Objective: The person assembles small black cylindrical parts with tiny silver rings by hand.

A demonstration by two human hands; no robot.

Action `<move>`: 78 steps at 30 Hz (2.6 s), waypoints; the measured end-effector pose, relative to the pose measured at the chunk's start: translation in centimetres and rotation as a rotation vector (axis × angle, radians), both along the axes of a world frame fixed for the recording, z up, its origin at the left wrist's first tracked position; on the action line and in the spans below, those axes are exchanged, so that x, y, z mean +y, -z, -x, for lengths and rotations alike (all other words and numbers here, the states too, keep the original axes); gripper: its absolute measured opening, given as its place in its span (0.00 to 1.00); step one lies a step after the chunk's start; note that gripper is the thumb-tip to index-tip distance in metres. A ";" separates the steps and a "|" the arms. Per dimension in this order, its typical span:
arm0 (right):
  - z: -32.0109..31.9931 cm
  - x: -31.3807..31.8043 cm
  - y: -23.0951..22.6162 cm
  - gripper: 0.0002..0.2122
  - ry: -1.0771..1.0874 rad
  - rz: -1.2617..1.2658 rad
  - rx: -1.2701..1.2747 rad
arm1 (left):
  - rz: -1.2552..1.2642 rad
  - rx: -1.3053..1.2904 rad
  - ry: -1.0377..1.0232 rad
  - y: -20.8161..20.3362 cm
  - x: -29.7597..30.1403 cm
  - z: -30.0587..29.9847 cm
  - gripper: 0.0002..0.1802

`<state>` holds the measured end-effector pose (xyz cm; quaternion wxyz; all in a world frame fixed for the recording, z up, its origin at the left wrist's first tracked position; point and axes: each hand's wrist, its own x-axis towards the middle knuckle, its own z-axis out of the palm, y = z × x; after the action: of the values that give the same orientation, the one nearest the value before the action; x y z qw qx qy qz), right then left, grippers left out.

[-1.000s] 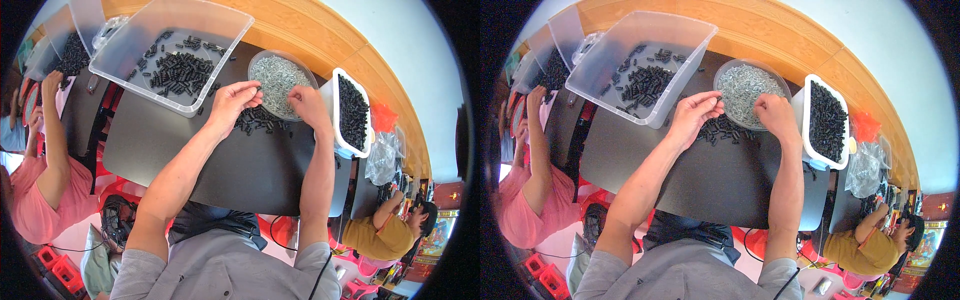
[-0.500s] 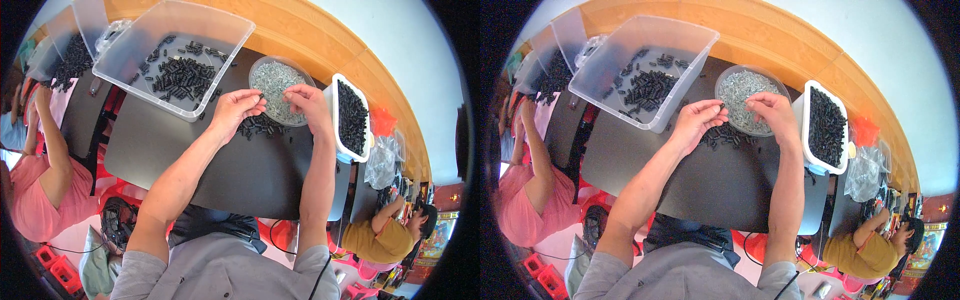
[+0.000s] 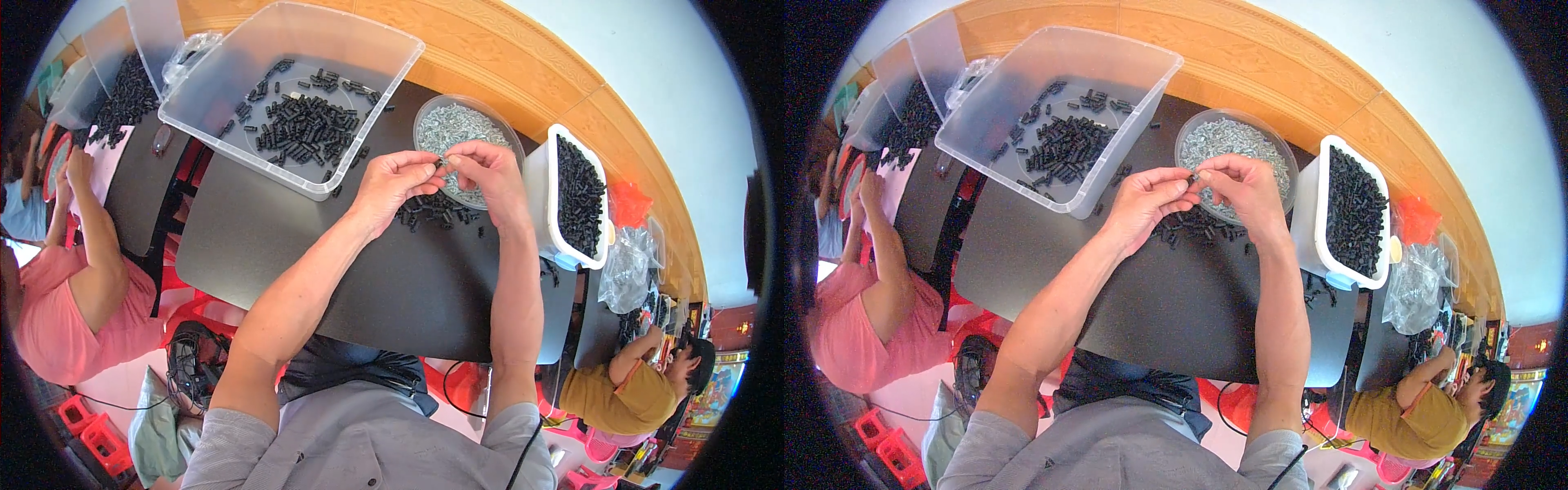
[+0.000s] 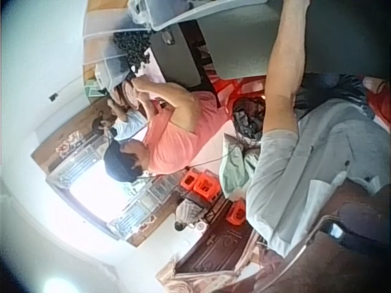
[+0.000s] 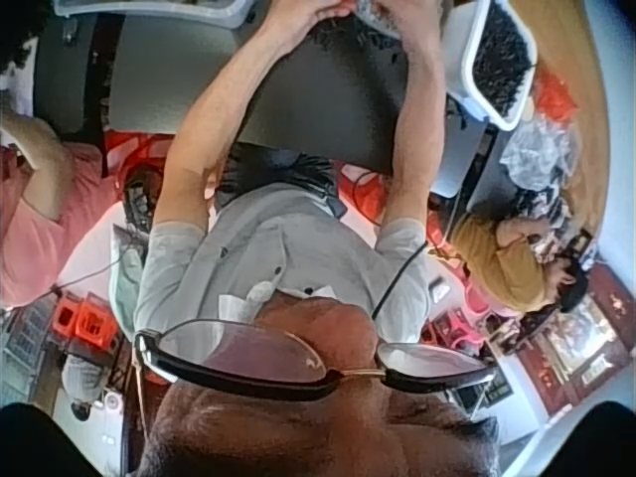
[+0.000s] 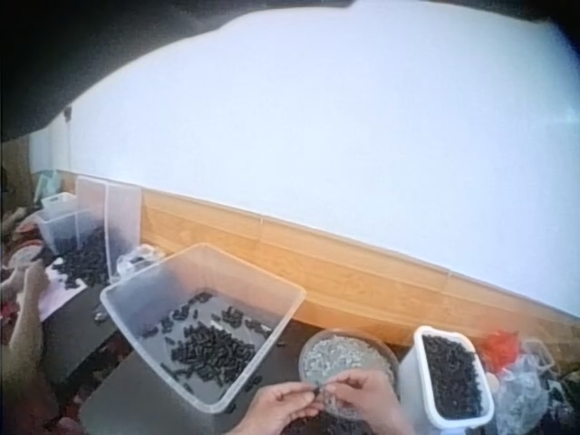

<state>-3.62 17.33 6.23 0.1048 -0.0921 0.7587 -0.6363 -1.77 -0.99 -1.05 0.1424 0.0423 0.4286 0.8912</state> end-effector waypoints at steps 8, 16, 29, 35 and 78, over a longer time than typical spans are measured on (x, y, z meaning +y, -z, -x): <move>0.1 -0.2 0.8 0.05 -0.011 -0.067 0.033 | 0.044 0.023 -0.006 0.3 0.0 -0.1 0.16; 0.0 0.0 0.6 0.04 0.002 -0.107 0.087 | 0.154 0.099 -0.003 -0.1 0.2 0.3 0.15; -5.2 -0.6 2.4 0.06 -0.286 -1.003 0.544 | 0.122 0.059 -0.041 0.0 0.0 0.3 0.17; -5.1 -0.8 3.1 0.05 -0.271 -1.053 0.623 | 0.127 0.051 -0.043 0.1 0.0 0.1 0.16; -0.2 -0.1 2.1 0.04 0.112 -0.196 0.309 | 0.226 0.062 -0.041 -0.1 0.8 -0.3 0.14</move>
<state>-3.40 17.23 4.13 -0.0398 -0.1357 0.8282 -0.5423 -1.49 -0.23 -0.99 0.1145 0.0445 0.5312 0.8383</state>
